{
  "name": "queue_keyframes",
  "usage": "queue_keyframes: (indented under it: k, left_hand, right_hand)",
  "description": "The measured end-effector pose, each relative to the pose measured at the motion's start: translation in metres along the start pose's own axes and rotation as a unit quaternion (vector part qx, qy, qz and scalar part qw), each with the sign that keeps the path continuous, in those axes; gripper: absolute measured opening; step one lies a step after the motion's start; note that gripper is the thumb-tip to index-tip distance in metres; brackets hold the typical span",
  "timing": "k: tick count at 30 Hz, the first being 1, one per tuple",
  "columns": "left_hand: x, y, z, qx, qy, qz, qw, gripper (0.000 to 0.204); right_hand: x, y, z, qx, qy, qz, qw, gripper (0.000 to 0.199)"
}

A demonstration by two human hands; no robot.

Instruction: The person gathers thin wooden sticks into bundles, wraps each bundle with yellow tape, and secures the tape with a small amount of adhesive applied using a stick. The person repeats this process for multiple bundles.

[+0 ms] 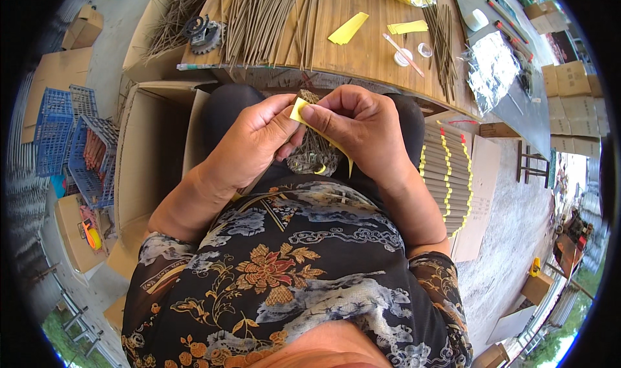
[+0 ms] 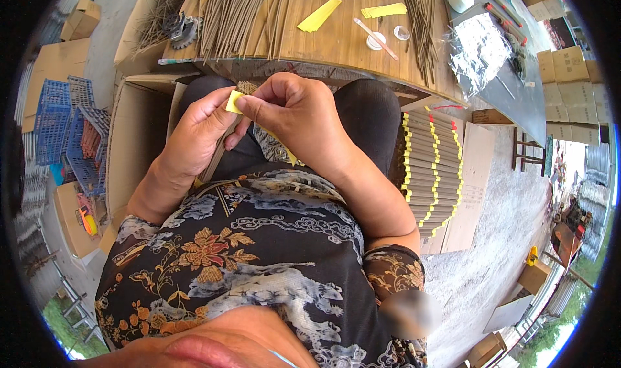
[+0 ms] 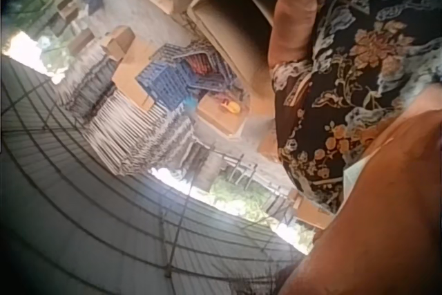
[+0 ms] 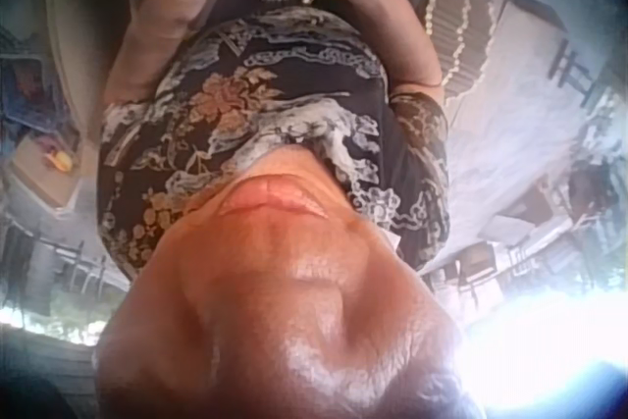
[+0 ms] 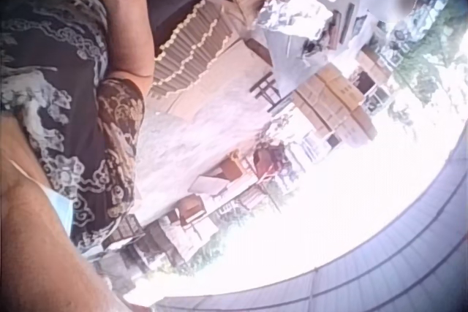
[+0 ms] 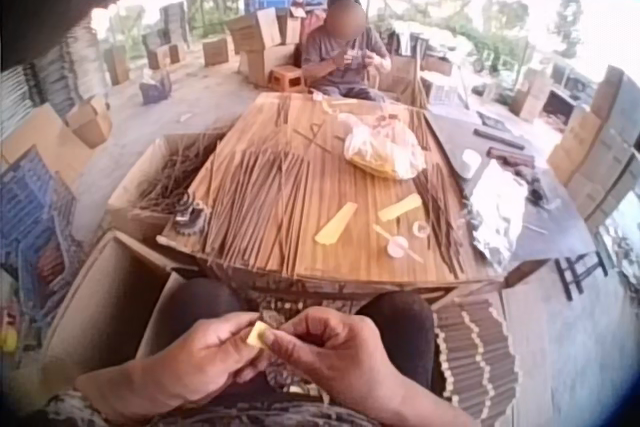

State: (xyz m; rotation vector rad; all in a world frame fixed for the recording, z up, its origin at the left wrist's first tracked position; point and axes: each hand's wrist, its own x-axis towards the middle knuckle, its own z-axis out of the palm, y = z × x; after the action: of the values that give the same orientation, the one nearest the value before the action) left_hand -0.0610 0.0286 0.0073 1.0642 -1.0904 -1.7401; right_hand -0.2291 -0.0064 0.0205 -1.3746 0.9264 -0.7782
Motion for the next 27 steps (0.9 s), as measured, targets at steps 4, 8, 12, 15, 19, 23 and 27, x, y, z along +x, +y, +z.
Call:
queue_keyframes:
  k: [4, 8, 12, 15, 19, 23, 27]
  left_hand:
    - [0.0001, 0.0007, 0.0025, -0.008, 0.006, -0.005, 1.0, 0.031]
    - [-0.0014, 0.0041, 0.0054, -0.029, 0.009, -0.003, 1.0, 0.034]
    - [-0.0017, 0.0083, 0.0042, -0.033, -0.014, 0.013, 0.999, 0.038]
    - [-0.0003, 0.0053, 0.0052, -0.007, -0.008, 0.039, 0.999, 0.037]
    - [0.0, 0.0041, 0.0059, -0.007, 0.021, 0.022, 1.0, 0.035]
    - [0.0012, 0.005, 0.0042, -0.013, 0.014, 0.015, 1.0, 0.033]
    - [0.0009, 0.0054, 0.0039, -0.036, 0.009, 0.004, 0.999, 0.033]
  right_hand:
    - [0.0026, 0.0083, 0.0027, -0.027, 0.034, -0.014, 0.999, 0.022]
    - [0.0018, 0.0075, 0.0052, -0.056, 0.056, -0.019, 0.997, 0.024]
    - [0.0026, 0.0069, 0.0048, -0.064, 0.057, -0.031, 0.996, 0.024]
    - [0.0031, 0.0061, 0.0034, -0.03, 0.036, -0.002, 0.999, 0.022]
    - [0.0024, 0.0034, 0.0035, -0.011, 0.024, -0.022, 0.999, 0.02]
    - [0.004, 0.0046, -0.0006, 0.009, 0.0, -0.021, 1.0, 0.02]
    - [0.0029, 0.0014, -0.0021, 0.02, -0.011, -0.038, 0.999, 0.02]
